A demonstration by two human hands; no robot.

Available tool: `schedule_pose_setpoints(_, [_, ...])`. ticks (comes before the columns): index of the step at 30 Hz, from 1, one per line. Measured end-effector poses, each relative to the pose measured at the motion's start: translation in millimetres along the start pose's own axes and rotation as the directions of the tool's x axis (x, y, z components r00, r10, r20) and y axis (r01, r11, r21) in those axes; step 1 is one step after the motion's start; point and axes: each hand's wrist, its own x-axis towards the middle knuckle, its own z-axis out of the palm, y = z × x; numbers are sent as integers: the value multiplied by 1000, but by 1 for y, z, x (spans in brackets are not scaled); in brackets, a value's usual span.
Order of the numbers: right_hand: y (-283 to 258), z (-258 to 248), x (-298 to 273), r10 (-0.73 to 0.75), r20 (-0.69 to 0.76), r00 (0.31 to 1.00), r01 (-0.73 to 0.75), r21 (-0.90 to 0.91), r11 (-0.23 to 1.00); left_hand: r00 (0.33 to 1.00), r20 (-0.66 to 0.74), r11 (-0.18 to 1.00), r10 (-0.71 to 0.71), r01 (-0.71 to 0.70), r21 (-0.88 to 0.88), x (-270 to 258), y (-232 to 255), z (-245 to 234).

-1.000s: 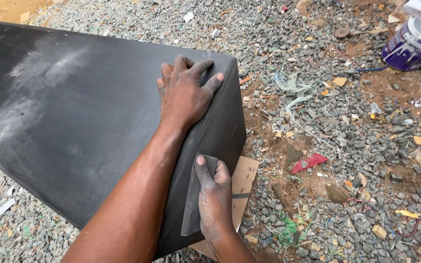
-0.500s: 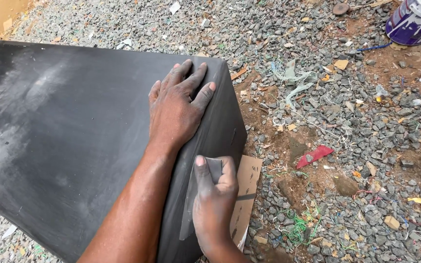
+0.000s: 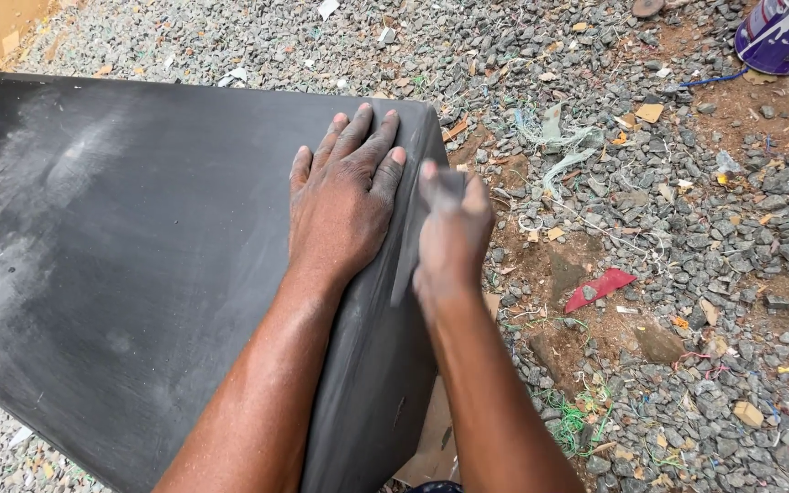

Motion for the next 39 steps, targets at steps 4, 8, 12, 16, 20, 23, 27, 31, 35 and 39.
schedule_pose_setpoints(4, [0,-7,-24,-53,72,996,34,249,968,1000,7,1000,22,-22,6,-1,2,-3])
schedule_pose_setpoints(8, [16,-19,-46,-2,91,996,-10,137,991,999,33,1000,26,-26,6,3,3,-4])
schedule_pose_setpoints(12, [-5,10,20,-65,48,997,54,199,979,999,50,1000,10,-11,20,0,5,-3])
schedule_pose_setpoints(16, [7,-28,-70,-53,96,994,50,28,998,990,115,995,-84,90,-45,-4,24,-20])
schedule_pose_setpoints(20, [28,-20,-39,-27,78,997,23,44,999,989,109,995,-96,100,-31,-6,20,-17])
schedule_pose_setpoints(23, [10,-12,-21,-154,109,982,146,82,986,992,94,996,-85,88,-27,-2,21,-16])
schedule_pose_setpoints(27, [33,-50,-104,96,86,992,-95,-14,995,992,72,994,-99,101,-27,-4,23,-18])
schedule_pose_setpoints(31, [20,-25,-38,-100,97,990,105,-46,993,989,109,994,-96,101,-45,-1,20,-16])
schedule_pose_setpoints(35, [15,-25,-45,-140,149,979,138,24,990,990,94,994,-104,107,-23,0,15,-13])
schedule_pose_setpoints(39, [42,-61,-122,92,128,988,-86,-49,995,985,128,991,-112,120,-55,-5,20,-20])
